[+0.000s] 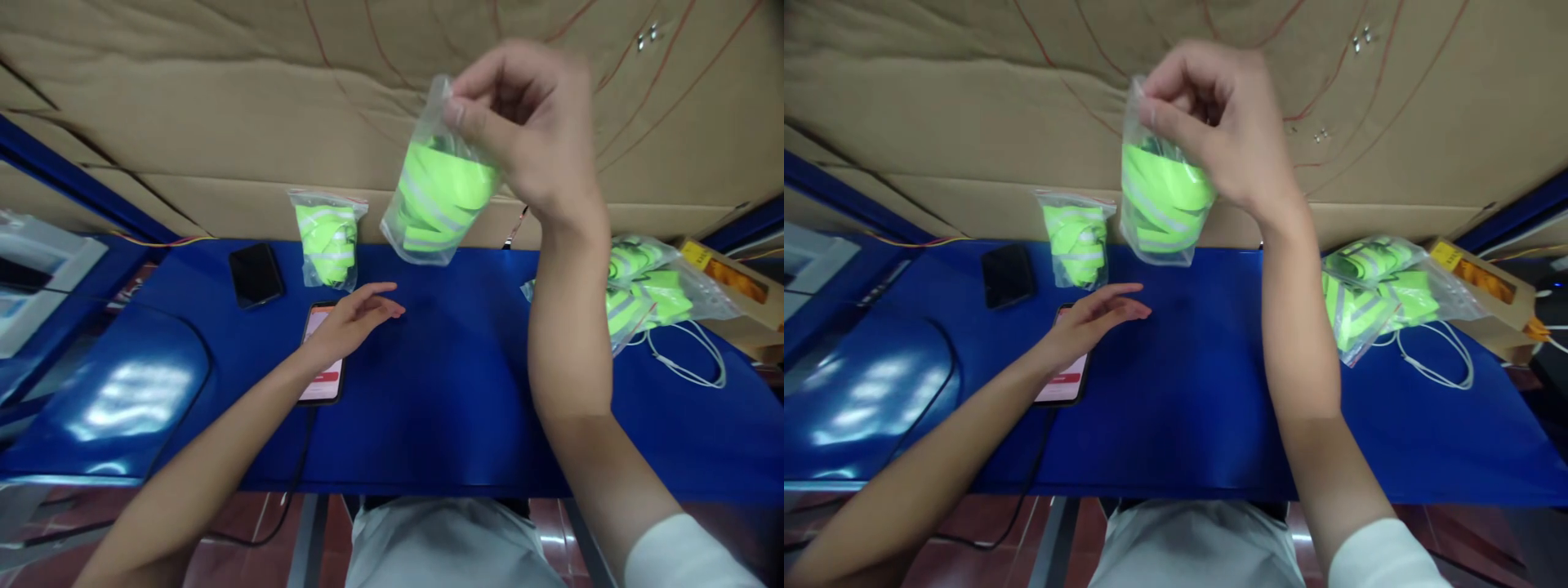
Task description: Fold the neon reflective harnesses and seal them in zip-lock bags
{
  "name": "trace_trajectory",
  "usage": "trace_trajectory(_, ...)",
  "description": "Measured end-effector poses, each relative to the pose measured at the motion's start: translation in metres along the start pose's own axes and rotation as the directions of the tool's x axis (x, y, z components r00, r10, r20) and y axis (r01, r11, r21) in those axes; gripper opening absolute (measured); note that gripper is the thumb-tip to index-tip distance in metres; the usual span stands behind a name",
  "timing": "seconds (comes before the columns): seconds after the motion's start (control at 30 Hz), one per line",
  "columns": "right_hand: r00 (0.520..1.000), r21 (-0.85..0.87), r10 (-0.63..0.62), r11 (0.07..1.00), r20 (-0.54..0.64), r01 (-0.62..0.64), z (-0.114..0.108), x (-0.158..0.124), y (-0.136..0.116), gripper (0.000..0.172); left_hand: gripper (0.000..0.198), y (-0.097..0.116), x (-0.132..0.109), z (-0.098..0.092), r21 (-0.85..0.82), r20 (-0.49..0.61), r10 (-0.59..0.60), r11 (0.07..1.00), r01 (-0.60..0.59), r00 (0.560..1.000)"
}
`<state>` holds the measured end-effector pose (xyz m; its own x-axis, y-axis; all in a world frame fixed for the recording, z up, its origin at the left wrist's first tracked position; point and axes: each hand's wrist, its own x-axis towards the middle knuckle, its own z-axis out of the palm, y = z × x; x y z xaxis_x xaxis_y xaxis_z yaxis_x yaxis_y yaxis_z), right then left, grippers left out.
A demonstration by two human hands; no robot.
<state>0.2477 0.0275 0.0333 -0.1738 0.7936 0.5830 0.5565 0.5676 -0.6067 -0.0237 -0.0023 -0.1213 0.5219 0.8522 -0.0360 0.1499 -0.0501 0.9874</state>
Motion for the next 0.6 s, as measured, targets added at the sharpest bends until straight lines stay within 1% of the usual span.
trace_trajectory(0.03, 0.999, -0.094, -0.038, 0.995, 0.006, 0.038, 0.000, 0.000, -0.005, 0.021, 0.055, 0.002, 0.000, 0.000, 0.003, -0.005, -0.028, 1.000, 0.028, 1.000)
trace_trajectory(0.1, 0.997, -0.278, -0.069, 0.958, 0.024, 0.073, 0.006, 0.002, -0.010, 0.019, 0.053, 0.006, -0.001, -0.002, 0.016, -0.016, -0.033, 0.999, 0.034, 0.999)
trace_trajectory(0.13, 0.996, -0.346, -0.091, 0.935, -0.015, 0.080, 0.009, 0.003, -0.009, 0.020, 0.051, 0.008, -0.002, -0.003, 0.027, -0.019, -0.017, 0.999, 0.017, 1.000)
trace_trajectory(0.17, 0.987, -0.391, -0.126, 0.917, -0.096, 0.079, 0.013, 0.004, -0.007, 0.023, 0.049, 0.009, -0.003, -0.004, 0.038, -0.022, 0.006, 0.999, -0.005, 1.000)
trace_trajectory(0.2, 0.965, -0.410, -0.163, 0.910, -0.204, 0.067, 0.015, 0.005, -0.005, 0.025, 0.047, 0.011, -0.004, -0.004, 0.046, -0.024, 0.031, 0.998, -0.030, 0.999)
trace_trajectory(0.23, 0.940, -0.407, -0.181, 0.912, -0.289, 0.051, 0.016, 0.006, -0.002, 0.027, 0.046, 0.011, -0.004, -0.005, 0.051, -0.019, 0.055, 0.997, -0.054, 0.998)
trace_trajectory(0.27, 0.942, -0.392, -0.163, 0.919, -0.295, 0.036, 0.015, 0.006, -0.001, 0.026, 0.045, 0.011, -0.004, -0.006, 0.055, -0.007, 0.073, 0.996, -0.072, 0.997)
trace_trajectory(0.33, 0.982, -0.356, -0.050, 0.934, -0.183, -0.019, 0.009, 0.006, -0.002, 0.022, 0.044, 0.009, -0.003, -0.006, 0.066, 0.029, 0.091, 0.993, -0.093, 0.995)
trace_trajectory(0.37, 0.987, -0.332, 0.016, 0.941, -0.158, -0.068, 0.006, 0.006, -0.006, 0.022, 0.043, 0.008, -0.003, -0.006, 0.077, 0.045, 0.097, 0.992, -0.100, 0.994)
trace_trajectory(0.4, 0.983, -0.294, 0.080, 0.947, -0.168, -0.127, 0.002, 0.005, -0.011, 0.027, 0.041, 0.006, -0.002, -0.005, 0.093, 0.058, 0.101, 0.990, -0.106, 0.993)
trace_trajectory(0.43, 0.965, -0.245, 0.145, 0.949, -0.218, -0.198, -0.002, 0.004, -0.018, 0.036, 0.039, 0.004, -0.001, -0.004, 0.109, 0.068, 0.104, 0.988, -0.111, 0.992)
trace_trajectory(0.47, 0.933, -0.196, 0.219, 0.940, -0.286, -0.280, -0.006, 0.003, -0.024, 0.047, 0.038, 0.002, -0.001, -0.004, 0.127, 0.076, 0.109, 0.985, -0.118, 0.991)
trace_trajectory(0.5, 0.900, -0.165, 0.300, 0.917, -0.317, -0.364, -0.009, 0.002, -0.030, 0.056, 0.037, 0.000, -0.001, -0.003, 0.146, 0.081, 0.114, 0.981, -0.125, 0.990)
trace_trajectory(0.53, 0.876, -0.166, 0.371, 0.886, -0.308, -0.433, -0.012, 0.001, -0.034, 0.061, 0.036, -0.001, 0.000, -0.002, 0.166, 0.081, 0.119, 0.977, -0.131, 0.990)
trace_trajectory(0.57, 0.865, -0.193, 0.409, 0.861, -0.290, -0.471, -0.014, 0.000, -0.035, 0.061, 0.035, -0.002, 0.000, -0.002, 0.190, 0.072, 0.123, 0.973, -0.134, 0.990)
trace_trajectory(0.6, 0.869, -0.228, 0.409, 0.851, -0.277, -0.473, -0.016, 0.000, -0.032, 0.056, 0.032, -0.003, 0.000, -0.003, 0.216, 0.049, 0.128, 0.967, -0.136, 0.991)
